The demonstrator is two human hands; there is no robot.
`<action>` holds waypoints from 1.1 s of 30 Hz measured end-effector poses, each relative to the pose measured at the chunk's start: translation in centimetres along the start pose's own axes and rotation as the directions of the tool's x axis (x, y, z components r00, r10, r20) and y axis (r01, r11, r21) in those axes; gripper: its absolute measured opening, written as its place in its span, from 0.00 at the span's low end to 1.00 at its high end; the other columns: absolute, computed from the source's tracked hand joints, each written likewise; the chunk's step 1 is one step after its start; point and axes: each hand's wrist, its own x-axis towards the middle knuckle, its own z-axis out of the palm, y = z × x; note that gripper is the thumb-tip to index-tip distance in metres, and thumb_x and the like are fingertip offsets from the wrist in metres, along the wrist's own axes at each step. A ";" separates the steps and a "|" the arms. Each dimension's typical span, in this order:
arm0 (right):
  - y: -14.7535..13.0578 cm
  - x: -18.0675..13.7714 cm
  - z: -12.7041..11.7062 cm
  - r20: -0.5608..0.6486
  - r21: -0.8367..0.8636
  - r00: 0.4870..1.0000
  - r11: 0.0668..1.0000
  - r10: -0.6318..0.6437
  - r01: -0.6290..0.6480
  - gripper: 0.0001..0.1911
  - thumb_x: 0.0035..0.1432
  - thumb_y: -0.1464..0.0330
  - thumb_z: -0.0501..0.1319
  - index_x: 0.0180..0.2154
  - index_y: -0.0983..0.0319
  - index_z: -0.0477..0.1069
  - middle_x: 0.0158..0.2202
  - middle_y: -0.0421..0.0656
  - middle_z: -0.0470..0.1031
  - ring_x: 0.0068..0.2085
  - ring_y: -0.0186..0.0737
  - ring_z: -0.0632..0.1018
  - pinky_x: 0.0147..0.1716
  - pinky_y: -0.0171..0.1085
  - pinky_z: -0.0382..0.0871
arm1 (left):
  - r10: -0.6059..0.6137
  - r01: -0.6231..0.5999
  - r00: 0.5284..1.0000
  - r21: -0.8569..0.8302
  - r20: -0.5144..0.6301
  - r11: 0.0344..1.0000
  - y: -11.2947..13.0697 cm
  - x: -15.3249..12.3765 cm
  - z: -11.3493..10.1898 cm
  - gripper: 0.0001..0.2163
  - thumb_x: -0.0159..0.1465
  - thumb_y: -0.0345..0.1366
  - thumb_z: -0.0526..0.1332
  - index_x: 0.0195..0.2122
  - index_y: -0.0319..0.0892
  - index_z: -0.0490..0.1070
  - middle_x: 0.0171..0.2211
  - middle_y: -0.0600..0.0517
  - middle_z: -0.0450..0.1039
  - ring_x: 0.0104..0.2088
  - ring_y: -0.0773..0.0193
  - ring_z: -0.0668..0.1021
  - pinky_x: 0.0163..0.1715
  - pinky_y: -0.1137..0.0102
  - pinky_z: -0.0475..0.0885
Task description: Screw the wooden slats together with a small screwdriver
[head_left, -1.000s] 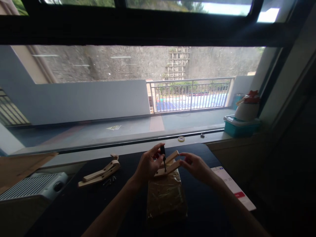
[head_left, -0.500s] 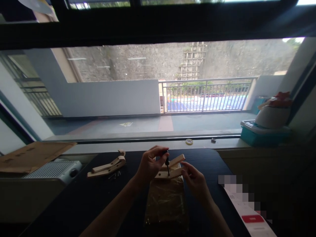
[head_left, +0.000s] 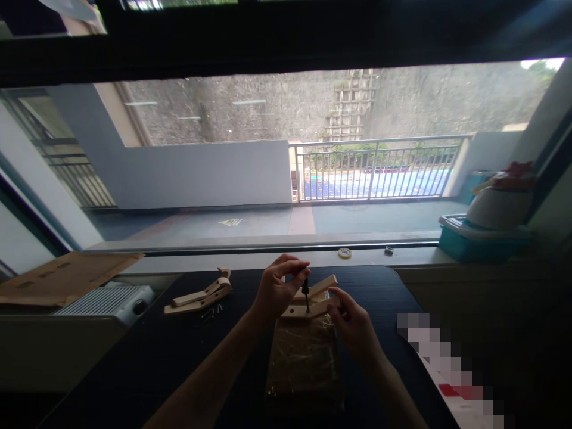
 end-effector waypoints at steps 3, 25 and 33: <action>0.1 0.1 0.0 -0.002 -0.001 1.000 1.000 0.012 -0.012 0.24 0.58 0.59 0.55 0.52 0.66 0.68 0.30 0.43 0.74 0.27 0.37 0.73 0.28 0.37 0.69 | -0.006 0.006 1.000 -0.004 0.027 1.000 0.5 0.0 -0.2 0.09 0.59 0.31 0.62 0.40 0.40 0.76 0.37 0.49 0.71 0.38 0.63 0.75 0.36 0.68 0.76; 0.0 0.3 -0.5 0.086 0.036 0.995 0.997 0.060 -0.063 0.26 0.59 0.56 0.53 0.54 0.65 0.65 0.32 0.43 0.73 0.31 0.39 0.74 0.31 0.38 0.71 | 0.061 -0.062 0.998 0.053 0.012 0.997 -0.4 -0.4 0.3 0.09 0.57 0.33 0.64 0.40 0.43 0.76 0.35 0.51 0.69 0.36 0.64 0.74 0.35 0.68 0.75; 0.3 0.2 -0.6 0.069 0.006 0.997 0.999 0.046 -0.047 0.26 0.59 0.56 0.53 0.53 0.65 0.66 0.32 0.44 0.74 0.32 0.40 0.75 0.33 0.38 0.71 | 0.054 -0.051 0.997 0.058 -0.053 0.997 -0.2 -0.5 0.8 0.08 0.58 0.33 0.62 0.40 0.43 0.76 0.35 0.51 0.68 0.36 0.64 0.74 0.31 0.69 0.76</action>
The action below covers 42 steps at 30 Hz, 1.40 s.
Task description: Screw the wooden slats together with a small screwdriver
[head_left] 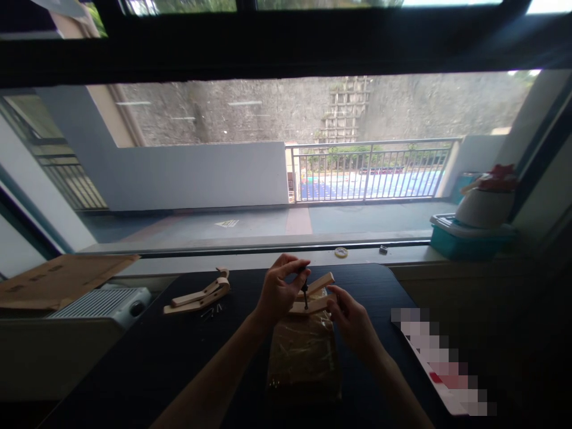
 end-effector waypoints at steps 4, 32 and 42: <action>-0.3 -0.1 0.0 0.003 -0.011 1.000 1.000 -0.008 0.008 0.26 0.59 0.55 0.53 0.52 0.66 0.66 0.31 0.44 0.74 0.31 0.41 0.75 0.32 0.39 0.71 | -0.007 0.007 1.000 0.028 0.003 1.000 0.1 -0.1 -0.1 0.09 0.59 0.33 0.62 0.41 0.43 0.75 0.34 0.51 0.69 0.35 0.64 0.75 0.32 0.69 0.76; -0.8 -0.2 0.0 -0.003 -0.031 1.000 0.999 -0.008 0.008 0.25 0.59 0.56 0.53 0.52 0.66 0.67 0.32 0.44 0.75 0.32 0.41 0.76 0.32 0.39 0.71 | -0.041 0.043 0.998 0.034 -0.055 0.999 -0.2 -0.2 0.2 0.09 0.58 0.35 0.62 0.40 0.41 0.73 0.37 0.49 0.73 0.36 0.63 0.77 0.35 0.67 0.76; -0.8 -0.3 0.0 0.009 -0.014 1.000 1.000 0.012 -0.012 0.25 0.59 0.56 0.52 0.52 0.65 0.66 0.34 0.44 0.75 0.33 0.41 0.76 0.33 0.39 0.71 | -0.003 0.008 0.998 0.090 -0.055 0.996 -0.4 -0.3 0.4 0.10 0.58 0.37 0.63 0.40 0.42 0.74 0.35 0.50 0.72 0.35 0.63 0.76 0.35 0.66 0.76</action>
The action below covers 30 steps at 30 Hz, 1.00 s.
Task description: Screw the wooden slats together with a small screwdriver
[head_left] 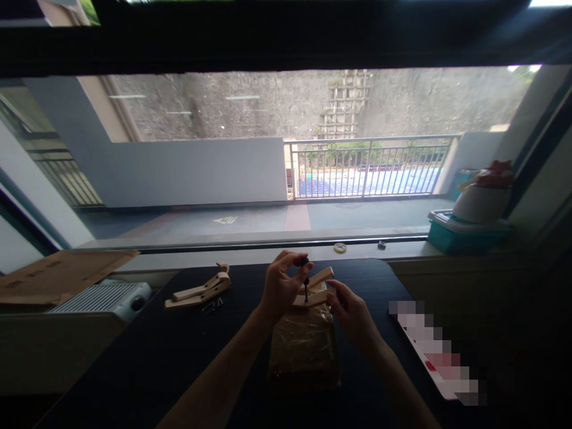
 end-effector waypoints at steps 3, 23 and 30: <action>-0.2 -0.1 -0.4 0.027 -0.043 0.999 0.999 0.019 -0.018 0.27 0.59 0.56 0.52 0.55 0.64 0.64 0.35 0.44 0.75 0.34 0.41 0.76 0.33 0.39 0.71 | -0.011 0.011 1.000 0.008 0.028 1.000 0.3 0.1 -0.1 0.11 0.58 0.36 0.62 0.42 0.42 0.74 0.37 0.49 0.73 0.36 0.62 0.77 0.35 0.66 0.77; -13.6 7.4 -2.2 0.589 -0.502 0.789 0.685 -0.176 0.528 0.13 0.59 0.64 0.55 0.32 0.59 0.78 0.25 0.40 0.74 0.22 0.30 0.69 0.21 0.31 0.58 | -0.176 0.180 0.976 -0.021 0.132 0.983 0.2 -0.9 -2.4 0.23 0.56 0.38 0.64 0.52 0.43 0.60 0.42 0.46 0.76 0.39 0.57 0.79 0.35 0.62 0.75; -13.6 7.8 -2.8 0.631 -0.539 0.773 0.676 -0.070 0.502 0.11 0.56 0.68 0.57 0.36 0.59 0.78 0.29 0.40 0.76 0.24 0.32 0.71 0.22 0.32 0.61 | -0.240 0.225 0.964 0.132 0.113 0.965 -3.3 -3.4 -6.1 0.24 0.55 0.42 0.64 0.53 0.45 0.63 0.49 0.46 0.70 0.51 0.52 0.72 0.48 0.53 0.69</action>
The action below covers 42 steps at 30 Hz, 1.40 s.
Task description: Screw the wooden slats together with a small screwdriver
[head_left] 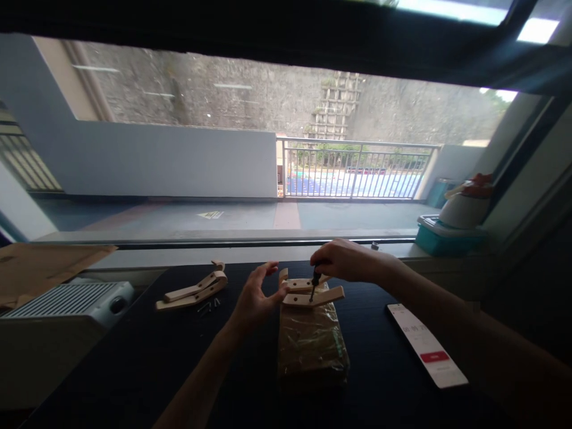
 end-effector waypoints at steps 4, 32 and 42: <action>-0.4 0.5 -0.6 0.154 -0.025 0.988 1.000 0.008 -0.005 0.11 0.55 0.67 0.59 0.38 0.59 0.77 0.31 0.40 0.77 0.27 0.33 0.73 0.26 0.33 0.62 | -0.067 0.059 0.997 -0.218 -0.029 0.974 -2.2 -1.4 1.9 0.26 0.54 0.38 0.65 0.53 0.45 0.60 0.46 0.48 0.70 0.43 0.60 0.76 0.46 0.59 0.72; -2.2 0.7 -0.9 0.235 -0.243 0.970 0.970 0.062 -0.003 0.12 0.61 0.68 0.53 0.41 0.61 0.73 0.36 0.42 0.75 0.33 0.35 0.71 0.29 0.35 0.59 | -0.072 0.071 0.997 -0.273 0.009 0.959 -5.5 -3.4 4.5 0.22 0.58 0.37 0.62 0.54 0.45 0.62 0.51 0.47 0.69 0.53 0.58 0.72 0.56 0.60 0.64; -1.1 0.4 -0.9 0.202 -0.221 0.976 0.975 0.086 -0.040 0.13 0.59 0.66 0.54 0.43 0.60 0.72 0.34 0.42 0.75 0.30 0.35 0.71 0.27 0.33 0.58 | -0.125 0.126 0.992 -0.222 0.017 0.967 -5.5 -3.3 4.5 0.22 0.57 0.39 0.62 0.52 0.43 0.64 0.53 0.46 0.68 0.54 0.55 0.71 0.56 0.59 0.63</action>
